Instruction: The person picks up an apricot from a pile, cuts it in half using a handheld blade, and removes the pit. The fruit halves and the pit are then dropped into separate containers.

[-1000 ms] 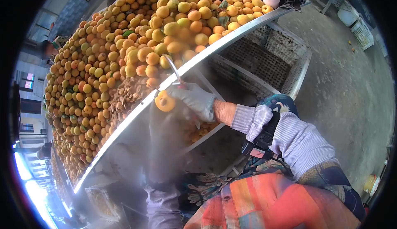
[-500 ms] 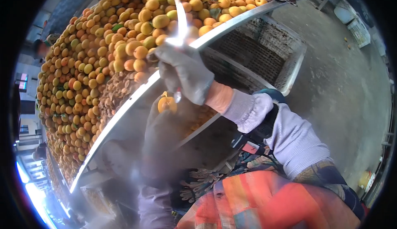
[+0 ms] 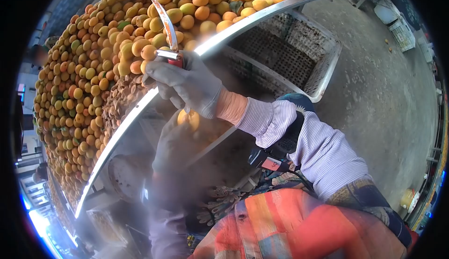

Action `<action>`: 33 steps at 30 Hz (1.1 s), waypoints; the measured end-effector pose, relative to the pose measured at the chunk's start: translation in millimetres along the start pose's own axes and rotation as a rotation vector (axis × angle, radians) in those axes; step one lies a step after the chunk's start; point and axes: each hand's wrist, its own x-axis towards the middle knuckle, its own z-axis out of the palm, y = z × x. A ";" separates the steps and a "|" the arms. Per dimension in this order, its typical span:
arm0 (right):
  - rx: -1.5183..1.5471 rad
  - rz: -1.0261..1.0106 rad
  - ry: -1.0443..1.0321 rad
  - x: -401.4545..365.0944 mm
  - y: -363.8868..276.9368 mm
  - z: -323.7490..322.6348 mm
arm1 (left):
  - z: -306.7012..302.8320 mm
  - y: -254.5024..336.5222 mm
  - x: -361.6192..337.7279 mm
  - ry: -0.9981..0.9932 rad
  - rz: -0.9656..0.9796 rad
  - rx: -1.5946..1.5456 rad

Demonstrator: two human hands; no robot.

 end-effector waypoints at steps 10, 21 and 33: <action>-0.036 0.165 -0.108 1.7 12.7 -2.7 | -0.4 0.0 -4.7 0.047 -0.128 -0.242; 0.579 0.296 0.225 22.3 35.7 -24.6 | 3.9 6.4 -7.0 0.048 0.129 0.031; -0.070 0.004 -0.127 1.0 30.1 -0.5 | -8.5 -13.6 -2.7 -0.017 0.122 0.563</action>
